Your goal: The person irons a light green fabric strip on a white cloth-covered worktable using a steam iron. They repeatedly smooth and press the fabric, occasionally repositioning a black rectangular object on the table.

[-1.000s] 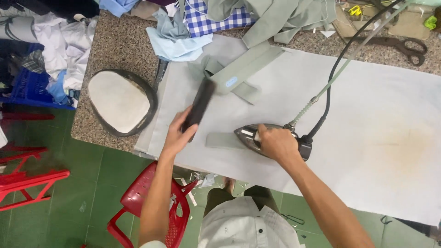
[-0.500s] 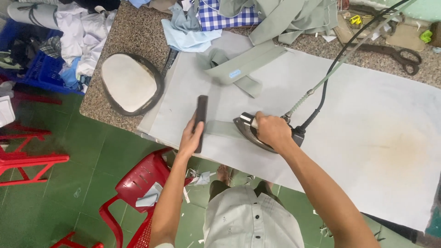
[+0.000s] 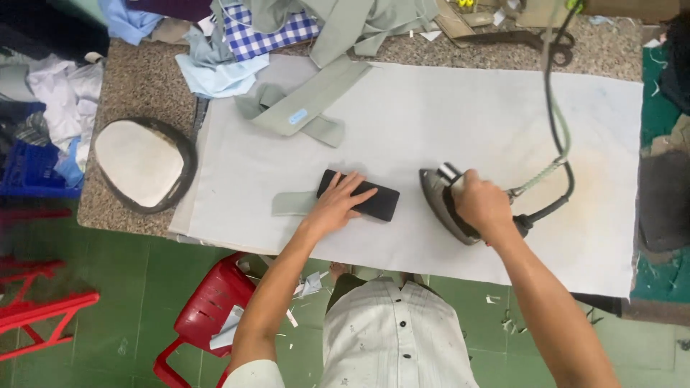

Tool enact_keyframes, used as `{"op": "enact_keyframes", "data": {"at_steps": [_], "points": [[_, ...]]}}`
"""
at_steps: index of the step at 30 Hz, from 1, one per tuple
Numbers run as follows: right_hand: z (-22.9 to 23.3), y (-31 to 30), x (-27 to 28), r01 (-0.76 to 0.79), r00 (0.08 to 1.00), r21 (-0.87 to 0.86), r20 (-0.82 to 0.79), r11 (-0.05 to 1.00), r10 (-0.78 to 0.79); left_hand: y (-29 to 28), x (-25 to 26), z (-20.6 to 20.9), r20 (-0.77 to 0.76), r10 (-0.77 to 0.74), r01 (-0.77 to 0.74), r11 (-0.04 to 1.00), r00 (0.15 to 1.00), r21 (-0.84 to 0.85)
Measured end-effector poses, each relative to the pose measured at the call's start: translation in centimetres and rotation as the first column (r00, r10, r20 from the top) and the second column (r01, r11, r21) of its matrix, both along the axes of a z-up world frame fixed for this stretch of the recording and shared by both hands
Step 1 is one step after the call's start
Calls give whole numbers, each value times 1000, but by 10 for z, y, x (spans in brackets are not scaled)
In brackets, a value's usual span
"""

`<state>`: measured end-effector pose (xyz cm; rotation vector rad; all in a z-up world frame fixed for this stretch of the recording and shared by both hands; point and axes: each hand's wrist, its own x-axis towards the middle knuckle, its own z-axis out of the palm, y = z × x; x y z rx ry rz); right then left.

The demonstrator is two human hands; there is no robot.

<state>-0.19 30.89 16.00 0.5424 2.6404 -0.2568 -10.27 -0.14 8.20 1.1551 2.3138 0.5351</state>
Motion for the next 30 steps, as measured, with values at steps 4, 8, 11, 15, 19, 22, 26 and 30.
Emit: {"op": "enact_keyframes", "data": {"at_steps": [4, 8, 11, 15, 19, 22, 26, 30], "points": [[-8, 39, -10, 202, 969, -43, -138, 978, -206, 1, -3, -14, 0, -9, 8, 1000, 1000, 15], [5, 37, 17, 176, 908, -101, -367, 979, -201, 1, -3, -19, -3, 1, -1, 1000, 1000, -3], [8, 16, 57, -1, 949, 115, -313, 993, 37, 0, -3, -21, -6, -5, 5, 1000, 1000, -20], [-33, 14, 82, -135, 942, 521, -197, 843, 273, 1, -4, -31, -40, -7, 6, 1000, 999, -19], [-6, 15, 41, -88, 977, 429, -138, 899, 161, 0, -4, -28, -34, 5, -5, 1000, 999, -11], [-15, 38, 7, 57, 984, 189, -178, 980, -23, 0, -3, -28, -19, 12, -12, 1000, 1000, -5], [-51, 56, -12, 192, 957, 82, -236, 978, -168, -1, -9, -28, -19, 36, -35, 999, 999, 39], [-45, 49, -16, 165, 963, 167, -238, 972, -123, -22, -38, -27, -156, 148, -136, 987, 977, 88]]}}
